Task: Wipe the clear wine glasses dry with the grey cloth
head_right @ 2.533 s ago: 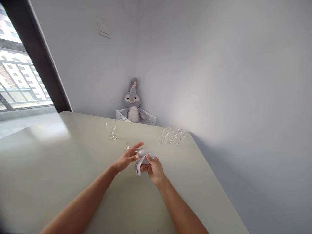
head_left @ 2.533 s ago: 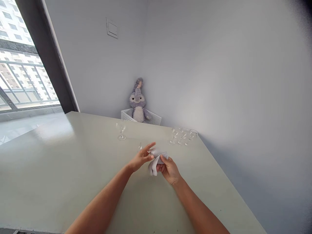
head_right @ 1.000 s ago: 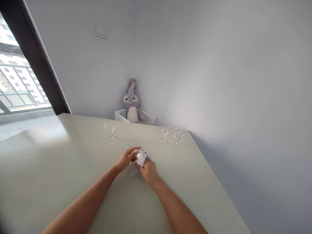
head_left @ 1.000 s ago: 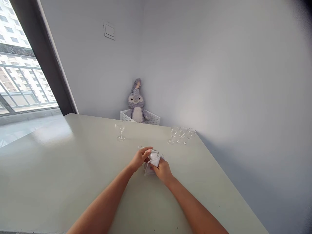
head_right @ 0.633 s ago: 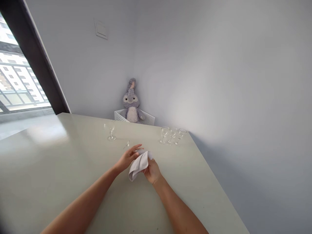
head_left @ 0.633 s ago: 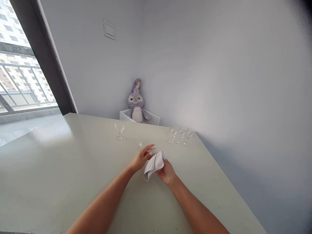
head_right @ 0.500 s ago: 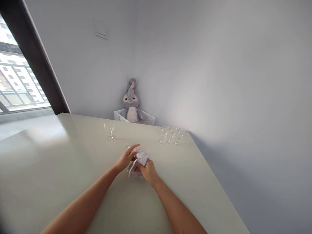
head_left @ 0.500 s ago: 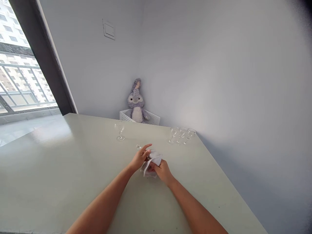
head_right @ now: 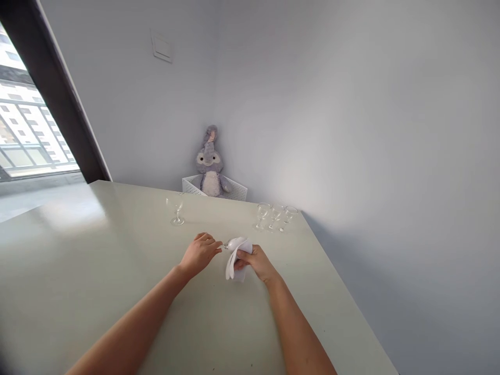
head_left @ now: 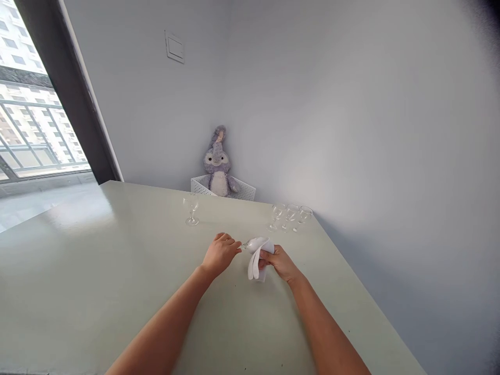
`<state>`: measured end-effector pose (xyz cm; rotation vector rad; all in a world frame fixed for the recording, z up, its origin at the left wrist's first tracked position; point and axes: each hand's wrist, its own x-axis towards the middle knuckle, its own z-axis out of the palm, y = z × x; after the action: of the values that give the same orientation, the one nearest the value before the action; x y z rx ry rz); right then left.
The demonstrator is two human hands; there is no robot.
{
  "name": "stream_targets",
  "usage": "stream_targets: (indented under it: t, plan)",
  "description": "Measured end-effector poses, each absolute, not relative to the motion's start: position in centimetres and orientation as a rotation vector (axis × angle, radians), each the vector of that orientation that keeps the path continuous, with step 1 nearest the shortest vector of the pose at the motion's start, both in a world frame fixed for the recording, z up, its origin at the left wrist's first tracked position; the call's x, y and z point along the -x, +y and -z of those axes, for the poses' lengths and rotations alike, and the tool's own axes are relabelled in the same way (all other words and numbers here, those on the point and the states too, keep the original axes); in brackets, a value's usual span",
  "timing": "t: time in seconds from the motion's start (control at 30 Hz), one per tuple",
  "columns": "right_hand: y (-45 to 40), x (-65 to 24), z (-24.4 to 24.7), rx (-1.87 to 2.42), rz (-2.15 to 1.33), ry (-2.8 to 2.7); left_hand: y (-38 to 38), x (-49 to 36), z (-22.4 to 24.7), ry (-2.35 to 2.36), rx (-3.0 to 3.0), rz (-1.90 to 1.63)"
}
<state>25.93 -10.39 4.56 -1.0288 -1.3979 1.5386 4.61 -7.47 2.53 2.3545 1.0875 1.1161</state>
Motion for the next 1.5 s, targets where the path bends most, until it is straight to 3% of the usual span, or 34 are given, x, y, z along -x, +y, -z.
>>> stream_targets:
  t: [0.17, 0.37, 0.47, 0.57, 0.7, 0.8, 0.93, 1.1, 1.2, 1.37, 1.5]
  plan:
    - [-9.2, -27.6, -4.2, 1.076, -1.362, -1.379, -7.2, -4.1, -2.1, 1.163, -2.174, -1.063]
    - [-9.9, -27.4, -4.9, 1.331, -0.255, -1.746, -7.0, -3.4, -2.7, 1.697, -2.192, -0.799]
    - [-11.5, -25.0, -5.5, 1.191, 0.181, -2.142, -7.4, -4.1, -2.6, 1.626, -2.395, -0.769]
    - [-12.0, -23.1, -5.4, 1.188, 0.353, -2.268, -8.1, -5.2, -2.5, 1.424, -2.691, -0.767]
    - [-11.0, -23.6, -4.9, 1.349, 0.197, -2.042, -8.9, -6.3, -2.6, 1.193, -2.91, -0.862]
    - [-9.9, -25.4, -4.8, 1.363, -0.311, -1.687, -9.1, -6.5, -2.4, 1.194, -2.906, -0.93]
    - [-9.2, -25.4, -4.1, 1.138, -0.966, -1.066, -9.1, -7.1, -1.7, 1.343, -2.766, -0.952]
    - [-9.6, -21.6, -2.0, 0.869, -1.238, -0.672, -9.5, -8.4, -1.6, 1.554, -2.567, -0.985]
    - [-10.4, -20.0, -1.0, 0.951, -1.161, -0.929, -9.7, -8.3, -2.0, 1.592, -2.504, -0.996]
    - [-11.5, -19.9, -0.9, 1.295, -0.664, -1.621, -9.8, -7.8, -2.5, 1.474, -2.419, -1.004]
    - [-11.7, -20.4, -1.6, 1.33, -0.252, -1.904, -9.8, -8.1, -2.6, 1.374, -2.021, -1.114]
